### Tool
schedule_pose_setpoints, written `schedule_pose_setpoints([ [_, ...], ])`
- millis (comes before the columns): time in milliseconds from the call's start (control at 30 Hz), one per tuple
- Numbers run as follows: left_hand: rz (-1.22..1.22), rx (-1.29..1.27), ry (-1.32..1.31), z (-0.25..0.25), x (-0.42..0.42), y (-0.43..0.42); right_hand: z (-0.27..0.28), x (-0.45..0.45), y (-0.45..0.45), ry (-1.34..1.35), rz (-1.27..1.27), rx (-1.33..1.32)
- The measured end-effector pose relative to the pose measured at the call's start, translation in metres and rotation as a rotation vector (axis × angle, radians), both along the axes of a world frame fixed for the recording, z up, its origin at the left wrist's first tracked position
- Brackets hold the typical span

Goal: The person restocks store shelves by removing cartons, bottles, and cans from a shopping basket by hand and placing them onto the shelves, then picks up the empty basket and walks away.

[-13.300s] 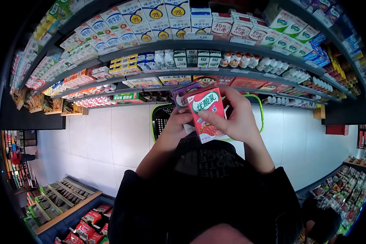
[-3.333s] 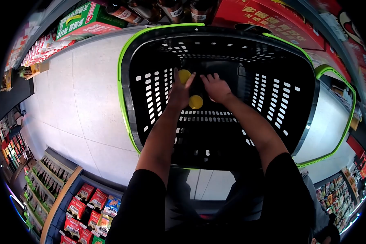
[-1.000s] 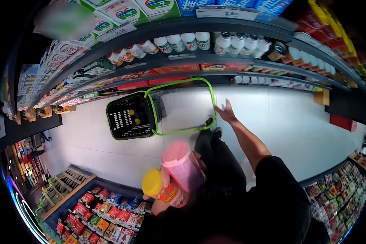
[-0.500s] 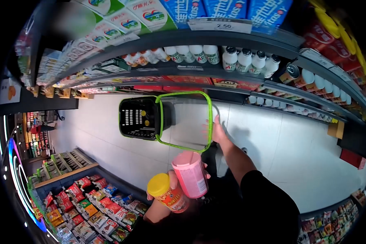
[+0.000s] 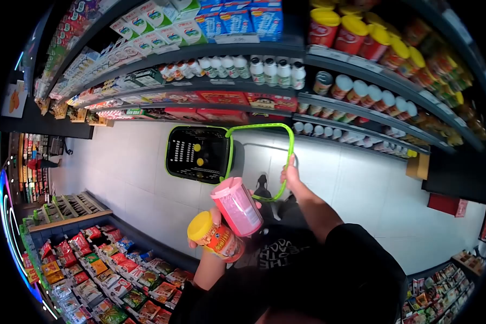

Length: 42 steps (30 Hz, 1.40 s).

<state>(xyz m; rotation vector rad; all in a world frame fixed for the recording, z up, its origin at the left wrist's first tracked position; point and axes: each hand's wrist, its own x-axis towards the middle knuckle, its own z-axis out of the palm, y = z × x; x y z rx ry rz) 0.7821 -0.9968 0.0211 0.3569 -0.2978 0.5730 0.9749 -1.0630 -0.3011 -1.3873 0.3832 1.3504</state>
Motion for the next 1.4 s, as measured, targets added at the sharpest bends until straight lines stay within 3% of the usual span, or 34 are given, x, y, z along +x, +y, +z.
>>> schedule_pose_setpoints([
  [100, 0.05, 0.026, 0.07, 0.019, 0.005, -0.028, 0.022, 0.066, -0.072, -0.095, -0.012, -0.102],
  [333, -0.122, 0.018, 0.08, 0.005, 0.051, -0.019, 0.057, 0.187, -0.272, -0.237, -0.072, -0.282],
  [500, -0.196, 0.063, 0.02, 0.017, 0.123, -0.044, 0.063, 0.274, -0.404, -0.32, -0.153, -0.458],
  [700, -0.286, 0.007, -0.08, 0.041, 0.227, -0.115, 0.06, 0.367, -0.501, -0.57, -0.143, -0.7],
  [733, -0.333, 0.006, -0.118, 0.041, 0.248, -0.121, 0.058, 0.381, -0.518, -0.659, -0.074, -0.779],
  [833, -0.356, 0.028, -0.099, 0.046, 0.288, -0.147, -0.031, 0.438, -0.602, -0.936, 0.089, -1.015],
  [867, -0.299, 0.058, -0.018, 0.054, 0.285, -0.16, -0.001, 0.438, -0.599, -0.806, 0.126, -0.988],
  [967, -0.327, 0.095, 0.007, 0.053, 0.299, -0.174, 0.025, 0.449, -0.6, -0.802, 0.091, -1.019],
  [1000, -0.321, 0.101, -0.008, 0.051, 0.303, -0.178, 0.03, 0.457, -0.605, -0.824, 0.276, -1.054],
  [1100, -0.329, 0.169, -0.008, 0.054, 0.311, -0.185, 0.029, 0.464, -0.601, -0.788, 0.514, -1.094],
  [1167, -0.255, 0.162, 0.033, 0.054, 0.309, -0.195, 0.094, 0.437, -0.544, -0.994, 0.657, -1.164],
  [1233, -0.203, 0.209, 0.111, 0.048, 0.304, -0.196, 0.067, 0.447, -0.506, -1.667, 0.639, -0.84],
  [1300, -0.156, 0.27, 0.201, 0.039, 0.301, -0.195, 0.225, 0.392, -0.388, -1.121, 0.224, -0.043],
  [1333, -0.174, 0.296, 0.249, 0.042, 0.302, -0.197, 0.297, 0.366, -0.352, -0.921, 0.215, 0.212],
  [1400, -0.261, 0.315, 0.26, 0.055, 0.308, -0.199, 0.377, 0.333, -0.31, -0.889, 0.299, 0.641],
])
